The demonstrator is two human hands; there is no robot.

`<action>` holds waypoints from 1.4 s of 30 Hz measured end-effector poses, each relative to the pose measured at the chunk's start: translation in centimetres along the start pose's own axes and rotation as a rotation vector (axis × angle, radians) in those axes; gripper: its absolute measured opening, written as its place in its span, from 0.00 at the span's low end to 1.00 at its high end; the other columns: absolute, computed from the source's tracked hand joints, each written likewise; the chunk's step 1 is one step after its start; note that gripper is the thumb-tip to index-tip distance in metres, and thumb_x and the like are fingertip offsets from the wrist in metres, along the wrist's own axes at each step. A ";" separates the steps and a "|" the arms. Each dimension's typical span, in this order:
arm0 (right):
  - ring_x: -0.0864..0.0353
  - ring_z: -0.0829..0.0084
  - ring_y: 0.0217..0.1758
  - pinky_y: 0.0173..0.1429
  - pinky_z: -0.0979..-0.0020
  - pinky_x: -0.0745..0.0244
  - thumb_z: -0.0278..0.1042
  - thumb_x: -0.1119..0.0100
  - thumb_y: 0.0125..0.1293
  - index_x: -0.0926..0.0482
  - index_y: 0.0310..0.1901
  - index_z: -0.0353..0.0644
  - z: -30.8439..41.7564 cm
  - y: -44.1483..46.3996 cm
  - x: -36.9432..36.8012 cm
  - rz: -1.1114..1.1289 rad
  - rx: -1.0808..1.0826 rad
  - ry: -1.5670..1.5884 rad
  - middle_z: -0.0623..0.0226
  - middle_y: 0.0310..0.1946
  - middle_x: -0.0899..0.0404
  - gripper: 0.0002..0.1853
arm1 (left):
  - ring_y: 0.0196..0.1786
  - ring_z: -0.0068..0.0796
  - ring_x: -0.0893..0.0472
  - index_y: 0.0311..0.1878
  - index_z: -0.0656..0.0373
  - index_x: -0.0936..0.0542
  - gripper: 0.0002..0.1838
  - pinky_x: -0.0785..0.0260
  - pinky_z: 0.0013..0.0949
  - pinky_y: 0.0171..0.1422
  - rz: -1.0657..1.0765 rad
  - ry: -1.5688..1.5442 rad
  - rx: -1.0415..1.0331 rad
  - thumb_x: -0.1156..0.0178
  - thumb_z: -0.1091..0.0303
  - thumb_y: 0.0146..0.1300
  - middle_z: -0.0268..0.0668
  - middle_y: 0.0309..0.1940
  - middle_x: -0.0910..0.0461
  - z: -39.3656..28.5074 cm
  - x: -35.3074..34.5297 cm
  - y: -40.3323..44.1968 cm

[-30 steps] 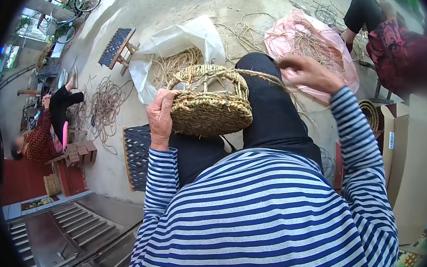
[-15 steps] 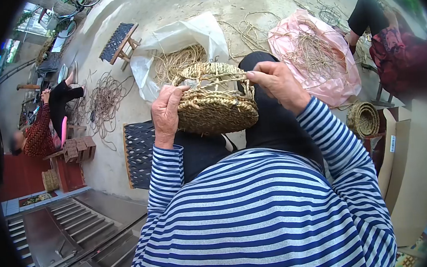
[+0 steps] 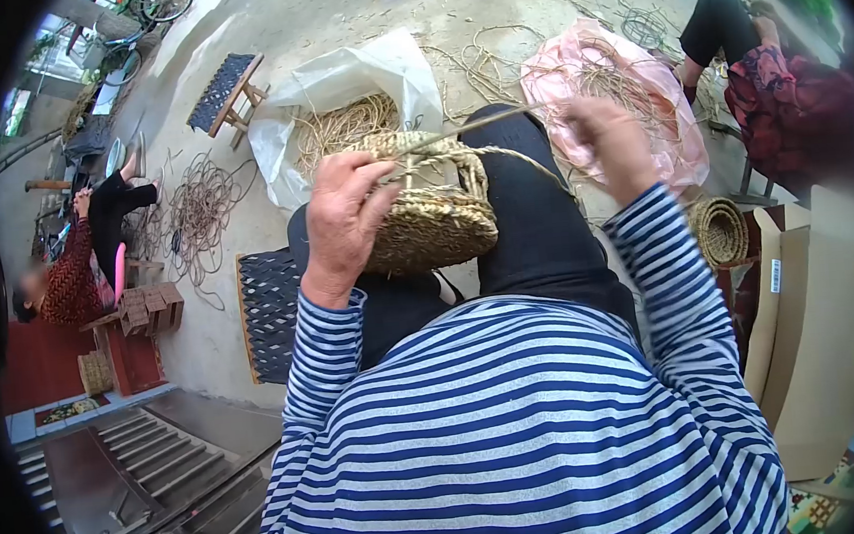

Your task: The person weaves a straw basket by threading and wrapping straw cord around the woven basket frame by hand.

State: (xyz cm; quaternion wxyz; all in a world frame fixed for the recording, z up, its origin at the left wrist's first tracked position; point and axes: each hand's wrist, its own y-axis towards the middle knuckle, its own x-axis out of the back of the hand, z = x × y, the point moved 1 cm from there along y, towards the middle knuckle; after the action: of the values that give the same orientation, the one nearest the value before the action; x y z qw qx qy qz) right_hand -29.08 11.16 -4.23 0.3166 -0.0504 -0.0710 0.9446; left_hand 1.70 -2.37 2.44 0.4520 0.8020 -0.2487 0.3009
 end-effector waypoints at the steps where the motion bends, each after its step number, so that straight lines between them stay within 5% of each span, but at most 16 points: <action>1: 0.33 0.83 0.23 0.29 0.79 0.37 0.41 0.35 0.65 0.17 0.35 0.45 -0.8 1.5 4.4 -0.159 -0.038 0.188 0.79 0.21 0.30 0.09 | 0.43 0.39 0.23 0.41 0.60 0.17 0.12 0.28 0.37 0.48 0.001 -0.026 0.007 0.31 0.66 0.54 0.38 0.39 0.21 0.1 0.3 0.0; 5: 0.38 0.85 0.19 0.25 0.80 0.42 0.37 0.41 0.71 0.18 0.42 0.44 -7.9 4.1 25.8 -0.677 -0.047 0.600 0.75 0.27 0.25 0.07 | 0.43 0.38 0.20 0.41 0.60 0.16 0.11 0.27 0.36 0.46 -0.008 -0.067 0.038 0.32 0.67 0.55 0.38 0.39 0.19 -0.2 -0.2 -0.3; 8: 0.19 0.72 0.41 0.46 0.75 0.25 0.36 0.43 0.70 0.22 0.55 0.32 -11.3 2.9 30.0 -0.849 -0.044 -0.530 0.59 0.45 0.17 0.18 | 0.42 0.38 0.20 0.39 0.60 0.16 0.10 0.27 0.35 0.47 0.057 -0.174 0.078 0.32 0.68 0.55 0.37 0.38 0.18 0.2 -0.3 -0.1; 10: 0.20 0.66 0.52 0.59 0.72 0.28 0.35 0.41 0.67 0.26 0.59 0.29 -9.4 2.8 23.1 -0.523 0.252 -0.836 0.55 0.49 0.18 0.23 | 0.42 0.38 0.20 0.38 0.61 0.16 0.09 0.28 0.34 0.47 0.093 -0.215 0.100 0.32 0.69 0.55 0.38 0.37 0.18 0.2 -0.1 0.2; 17: 0.31 0.58 0.68 0.73 0.58 0.40 0.30 0.32 0.54 0.26 0.61 0.42 3.5 0.4 -7.3 0.239 0.916 -0.759 0.59 0.61 0.26 0.30 | 0.42 0.35 0.22 0.38 0.62 0.16 0.09 0.30 0.33 0.48 0.230 -0.376 0.142 0.33 0.71 0.54 0.37 0.36 0.20 0.3 0.6 0.8; 21: 0.29 0.60 0.63 0.69 0.59 0.38 0.33 0.31 0.52 0.26 0.58 0.45 4.0 0.7 -13.9 0.488 1.179 -0.892 0.61 0.54 0.24 0.28 | 0.42 0.35 0.22 0.38 0.61 0.16 0.08 0.30 0.32 0.48 0.246 -0.360 0.146 0.33 0.71 0.54 0.37 0.36 0.20 0.5 0.6 0.5; 25: 0.21 0.62 0.43 0.56 0.61 0.29 0.41 0.33 0.59 0.24 0.43 0.44 4.5 1.7 -13.9 0.552 1.068 -1.107 0.65 0.40 0.21 0.15 | 0.41 0.34 0.22 0.37 0.61 0.16 0.08 0.30 0.32 0.48 0.198 -0.365 0.169 0.32 0.71 0.54 0.37 0.35 0.20 0.7 0.5 0.5; 28: 0.22 0.60 0.31 0.37 0.67 0.26 0.38 0.37 0.62 0.26 0.30 0.41 3.4 2.0 -10.9 0.520 0.955 -0.925 0.62 0.25 0.23 0.11 | 0.41 0.33 0.22 0.37 0.62 0.16 0.08 0.30 0.32 0.47 0.175 -0.397 0.204 0.32 0.71 0.54 0.37 0.34 0.20 1.0 0.3 0.6; 31: 0.21 0.71 0.31 0.40 0.73 0.25 0.31 0.40 0.66 0.18 0.38 0.38 3.2 4.4 -0.3 0.450 0.419 -0.431 0.69 0.25 0.23 0.06 | 0.40 0.32 0.21 0.37 0.63 0.16 0.08 0.30 0.31 0.45 0.157 -0.431 0.231 0.32 0.71 0.55 0.37 0.34 0.19 1.5 0.3 0.7; 32: 0.25 0.78 0.28 0.39 0.77 0.27 0.33 0.44 0.70 0.19 0.40 0.37 2.8 6.0 5.7 0.162 1.140 -0.945 0.70 0.27 0.23 0.09 | 0.40 0.32 0.21 0.37 0.63 0.16 0.08 0.29 0.31 0.45 0.158 -0.436 0.242 0.32 0.71 0.55 0.37 0.34 0.19 1.7 0.3 0.6; 34: 0.44 0.86 0.18 0.21 0.81 0.50 0.29 0.50 0.73 0.22 0.41 0.44 1.4 6.5 17.7 -0.297 0.145 0.556 0.80 0.20 0.36 0.06 | 0.40 0.32 0.21 0.37 0.63 0.16 0.08 0.29 0.31 0.45 0.157 -0.444 0.256 0.32 0.71 0.55 0.37 0.34 0.19 1.8 0.3 0.6; 35: 0.43 0.87 0.17 0.18 0.82 0.50 0.36 0.48 0.74 0.25 0.54 0.45 -2.8 8.1 29.0 -0.282 0.238 0.683 0.81 0.21 0.34 0.11 | 0.40 0.33 0.21 0.37 0.63 0.16 0.08 0.29 0.31 0.45 0.166 -0.443 0.266 0.32 0.71 0.55 0.37 0.34 0.19 1.7 0.4 0.7; 37: 0.46 0.87 0.17 0.18 0.82 0.52 0.40 0.46 0.73 0.20 0.51 0.46 -3.7 5.9 29.6 -0.724 -0.141 0.218 0.83 0.21 0.40 0.12 | 0.40 0.33 0.20 0.37 0.63 0.16 0.08 0.29 0.32 0.45 0.178 -0.452 0.267 0.32 0.71 0.55 0.37 0.34 0.19 1.7 0.0 1.0; 39: 0.25 0.79 0.26 0.27 0.74 0.32 0.42 0.36 0.64 0.19 0.50 0.41 -5.3 6.5 26.3 -0.462 -0.204 -0.369 0.70 0.30 0.21 0.17 | 0.40 0.34 0.20 0.37 0.63 0.16 0.08 0.29 0.32 0.46 0.179 -0.425 0.240 0.33 0.71 0.55 0.38 0.35 0.18 1.7 -0.4 1.1; 40: 0.16 0.67 0.41 0.45 0.67 0.23 0.41 0.33 0.60 0.21 0.54 0.37 -7.9 8.1 24.2 -0.406 0.284 -0.956 0.59 0.41 0.16 0.23 | 0.41 0.34 0.20 0.37 0.63 0.17 0.08 0.29 0.32 0.47 0.192 -0.441 0.250 0.33 0.71 0.56 0.39 0.35 0.18 1.6 -0.3 1.3; 42: 0.23 0.56 0.58 0.65 0.64 0.31 0.36 0.33 0.57 0.27 0.61 0.37 -4.1 6.9 11.4 -0.331 0.548 -1.066 0.51 0.55 0.22 0.29 | 0.41 0.34 0.20 0.37 0.64 0.17 0.08 0.30 0.32 0.47 0.202 -0.452 0.274 0.33 0.71 0.56 0.39 0.35 0.18 1.5 -0.4 1.3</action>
State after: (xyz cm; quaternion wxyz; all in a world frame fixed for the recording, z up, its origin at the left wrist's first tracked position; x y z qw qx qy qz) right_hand -41.61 13.00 -10.03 0.3811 0.5228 0.0188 0.7623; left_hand 0.90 -4.28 2.27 0.2402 0.8736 -0.3787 0.1889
